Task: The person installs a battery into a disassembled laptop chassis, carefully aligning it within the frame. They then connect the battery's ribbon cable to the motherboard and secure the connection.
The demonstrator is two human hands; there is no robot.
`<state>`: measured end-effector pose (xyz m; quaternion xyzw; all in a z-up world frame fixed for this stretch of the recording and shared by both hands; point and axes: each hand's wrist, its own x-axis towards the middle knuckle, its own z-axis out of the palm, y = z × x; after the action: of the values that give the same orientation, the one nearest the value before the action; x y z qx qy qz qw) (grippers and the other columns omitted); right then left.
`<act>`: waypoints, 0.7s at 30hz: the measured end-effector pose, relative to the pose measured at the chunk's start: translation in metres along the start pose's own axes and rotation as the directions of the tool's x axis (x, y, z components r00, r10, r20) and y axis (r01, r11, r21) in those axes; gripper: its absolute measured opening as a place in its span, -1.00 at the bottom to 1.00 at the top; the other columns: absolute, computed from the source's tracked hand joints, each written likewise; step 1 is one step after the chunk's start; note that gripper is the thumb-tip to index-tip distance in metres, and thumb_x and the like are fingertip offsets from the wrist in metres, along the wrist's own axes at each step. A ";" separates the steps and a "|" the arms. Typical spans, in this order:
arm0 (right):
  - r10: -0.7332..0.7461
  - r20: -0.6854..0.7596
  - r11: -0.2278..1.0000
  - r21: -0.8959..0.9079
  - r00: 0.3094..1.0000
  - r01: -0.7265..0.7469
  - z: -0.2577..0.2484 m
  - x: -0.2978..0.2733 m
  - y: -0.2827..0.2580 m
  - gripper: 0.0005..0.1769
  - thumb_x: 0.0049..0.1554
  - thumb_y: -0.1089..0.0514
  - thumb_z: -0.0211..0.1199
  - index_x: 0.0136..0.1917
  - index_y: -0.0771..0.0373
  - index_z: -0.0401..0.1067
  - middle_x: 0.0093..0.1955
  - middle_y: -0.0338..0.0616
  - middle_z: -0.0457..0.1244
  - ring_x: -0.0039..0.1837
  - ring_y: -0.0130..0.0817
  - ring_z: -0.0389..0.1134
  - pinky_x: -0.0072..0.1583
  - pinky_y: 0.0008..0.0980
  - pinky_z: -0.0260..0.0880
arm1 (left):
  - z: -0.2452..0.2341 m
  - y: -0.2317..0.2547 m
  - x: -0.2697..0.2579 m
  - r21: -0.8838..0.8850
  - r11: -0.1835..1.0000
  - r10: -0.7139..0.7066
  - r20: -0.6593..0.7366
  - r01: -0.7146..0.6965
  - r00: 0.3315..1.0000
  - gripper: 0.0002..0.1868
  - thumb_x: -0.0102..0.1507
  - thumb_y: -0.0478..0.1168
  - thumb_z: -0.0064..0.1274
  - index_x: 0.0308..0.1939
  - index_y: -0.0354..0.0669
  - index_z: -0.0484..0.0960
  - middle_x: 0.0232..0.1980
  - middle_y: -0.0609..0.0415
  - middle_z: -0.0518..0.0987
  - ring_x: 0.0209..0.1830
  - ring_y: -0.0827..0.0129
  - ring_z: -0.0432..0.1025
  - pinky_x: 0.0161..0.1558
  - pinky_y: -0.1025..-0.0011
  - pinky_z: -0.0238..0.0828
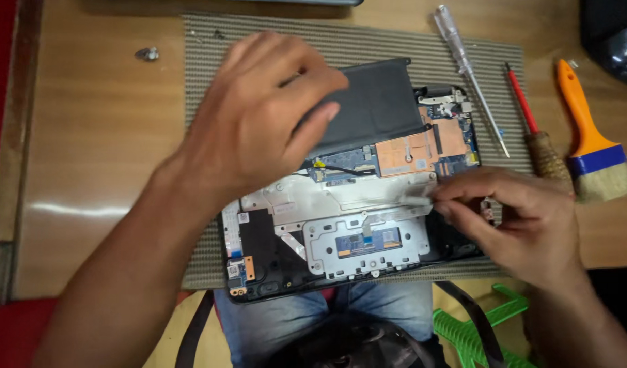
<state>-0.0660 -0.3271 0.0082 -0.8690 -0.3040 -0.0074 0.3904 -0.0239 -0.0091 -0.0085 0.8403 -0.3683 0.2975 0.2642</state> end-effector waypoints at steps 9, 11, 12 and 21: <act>-0.036 -0.003 0.999 0.014 0.999 0.036 0.003 0.001 -0.021 -0.81 -0.01 0.31 0.39 -0.10 0.43 0.54 -0.11 -0.01 0.46 -0.09 -0.29 0.54 0.03 -0.47 0.58 | -0.040 0.059 0.012 -0.220 0.975 0.025 0.021 -0.020 0.999 -0.76 0.25 -0.69 0.08 -0.17 -0.35 0.67 -0.16 -0.13 0.61 -0.21 0.14 0.47 0.04 0.02 0.44; -0.029 -0.004 0.999 0.014 1.000 0.029 0.002 -0.004 -0.018 -0.79 -0.01 0.29 0.41 -0.08 0.39 0.56 -0.09 -0.02 0.46 -0.07 -0.31 0.55 0.05 -0.49 0.60 | -0.037 0.075 0.005 -0.212 0.977 -0.011 0.099 0.032 0.995 -0.87 0.31 -0.53 0.09 -0.13 -0.29 0.63 -0.18 -0.08 0.59 -0.24 0.06 0.44 0.03 -0.01 0.40; -0.024 -0.004 1.000 0.016 1.000 0.024 0.002 -0.006 -0.016 -0.78 -0.02 0.26 0.42 -0.06 0.35 0.57 -0.08 -0.03 0.47 -0.04 -0.34 0.57 0.08 -0.50 0.62 | -0.035 0.083 0.002 -0.197 0.977 -0.047 0.177 0.082 0.983 -0.96 0.37 -0.38 0.08 -0.09 -0.23 0.59 -0.21 -0.04 0.56 -0.27 -0.03 0.41 0.01 -0.04 0.35; -0.019 0.026 0.992 0.125 0.999 0.016 0.013 -0.008 -0.027 -0.89 0.06 0.26 0.35 -0.11 0.28 0.58 -0.15 -0.15 0.48 -0.09 -0.40 0.56 0.06 -0.52 0.58 | -0.012 0.098 -0.023 -0.237 0.968 -0.046 0.172 0.087 0.984 -0.83 0.30 -0.52 0.04 -0.13 -0.20 0.59 -0.20 0.02 0.58 -0.31 0.12 0.42 0.09 0.09 0.32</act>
<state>-0.0898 -0.3081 0.0152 -0.8401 -0.3168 0.0200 0.4398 -0.1161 -0.0484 0.0055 0.8352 -0.3942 0.1702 0.3437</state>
